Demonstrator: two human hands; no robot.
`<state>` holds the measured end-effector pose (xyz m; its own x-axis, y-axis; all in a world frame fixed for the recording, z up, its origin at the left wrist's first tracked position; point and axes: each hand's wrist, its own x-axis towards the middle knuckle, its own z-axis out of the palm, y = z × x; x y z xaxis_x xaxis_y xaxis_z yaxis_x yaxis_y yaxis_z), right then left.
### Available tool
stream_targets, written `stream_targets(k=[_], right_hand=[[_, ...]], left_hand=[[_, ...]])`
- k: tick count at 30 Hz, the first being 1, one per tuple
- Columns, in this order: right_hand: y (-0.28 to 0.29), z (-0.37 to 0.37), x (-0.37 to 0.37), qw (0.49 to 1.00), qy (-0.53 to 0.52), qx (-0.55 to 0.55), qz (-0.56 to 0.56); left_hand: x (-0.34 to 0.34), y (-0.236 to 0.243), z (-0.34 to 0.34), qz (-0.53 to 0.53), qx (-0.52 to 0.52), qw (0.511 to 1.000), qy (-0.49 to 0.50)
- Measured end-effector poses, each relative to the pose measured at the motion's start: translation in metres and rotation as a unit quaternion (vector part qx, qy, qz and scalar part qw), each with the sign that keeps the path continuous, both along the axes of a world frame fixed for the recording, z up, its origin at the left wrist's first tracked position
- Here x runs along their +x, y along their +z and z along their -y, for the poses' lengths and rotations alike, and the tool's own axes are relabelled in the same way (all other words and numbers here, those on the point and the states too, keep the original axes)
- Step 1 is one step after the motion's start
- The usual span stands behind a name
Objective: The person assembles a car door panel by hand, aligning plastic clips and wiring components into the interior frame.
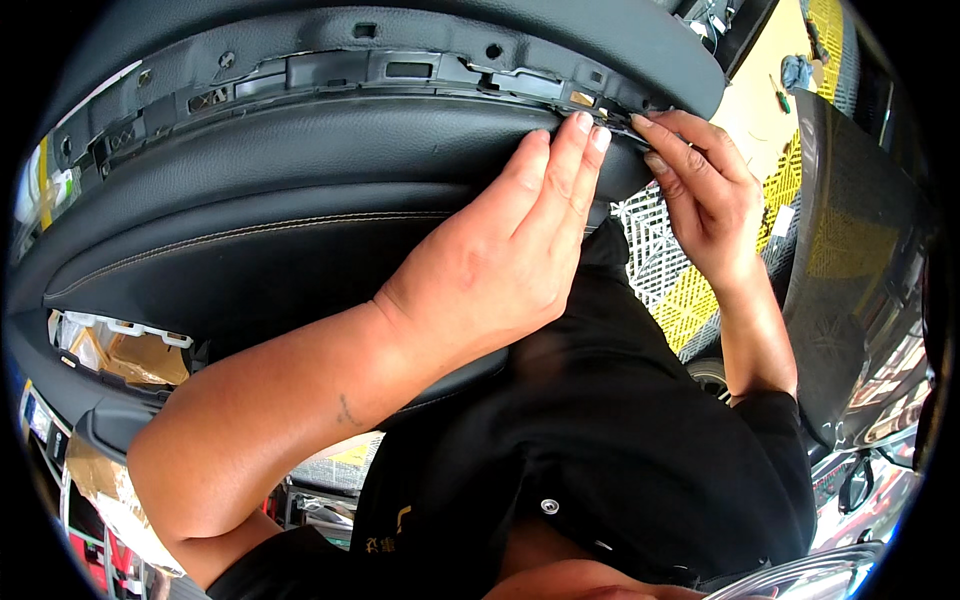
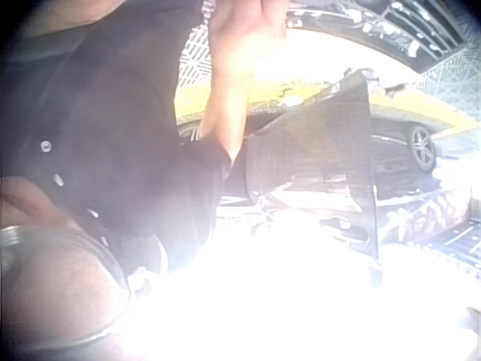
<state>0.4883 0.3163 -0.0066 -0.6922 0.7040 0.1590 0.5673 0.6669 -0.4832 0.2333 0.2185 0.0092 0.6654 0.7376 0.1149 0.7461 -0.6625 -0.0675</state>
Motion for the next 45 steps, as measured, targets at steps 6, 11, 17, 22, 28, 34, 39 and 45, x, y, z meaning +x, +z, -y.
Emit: stream_targets(k=[6, 11, 17, 22, 28, 34, 39, 45], right_hand=[[-0.006, 0.002, 0.001, 1.0, 0.006, 0.008, -0.019], [-0.005, 0.001, -0.002, 1.0, 0.006, -0.002, -0.019], [-0.004, 0.001, -0.007, 1.0, -0.009, 0.002, -0.01], [-0.007, 0.01, -0.016, 0.999, -0.04, 0.006, 0.017], [0.007, 0.006, -0.016, 0.993, -0.043, -0.101, 0.037], [0.012, -0.013, -0.004, 0.986, 0.024, -0.166, 0.0], [0.008, -0.014, 0.0, 0.993, 0.041, -0.108, 0.009], [0.003, -0.007, -0.002, 0.995, 0.014, -0.101, -0.001]], left_hand=[[0.0, 0.0, 0.001, -0.001, -0.004, 1.0, -0.004], [0.0, 0.0, 0.001, -0.003, -0.006, 1.0, 0.0], [0.0, 0.0, 0.0, -0.004, -0.01, 1.0, 0.003], [-0.001, -0.001, 0.0, -0.015, -0.013, 1.0, 0.008], [-0.003, -0.001, 0.002, -0.03, -0.015, 0.999, 0.005], [-0.003, 0.0, 0.003, -0.013, -0.002, 1.0, -0.01], [-0.002, -0.002, 0.001, -0.001, 0.001, 1.0, -0.015], [0.0, -0.002, 0.001, 0.012, -0.004, 1.0, -0.008]])
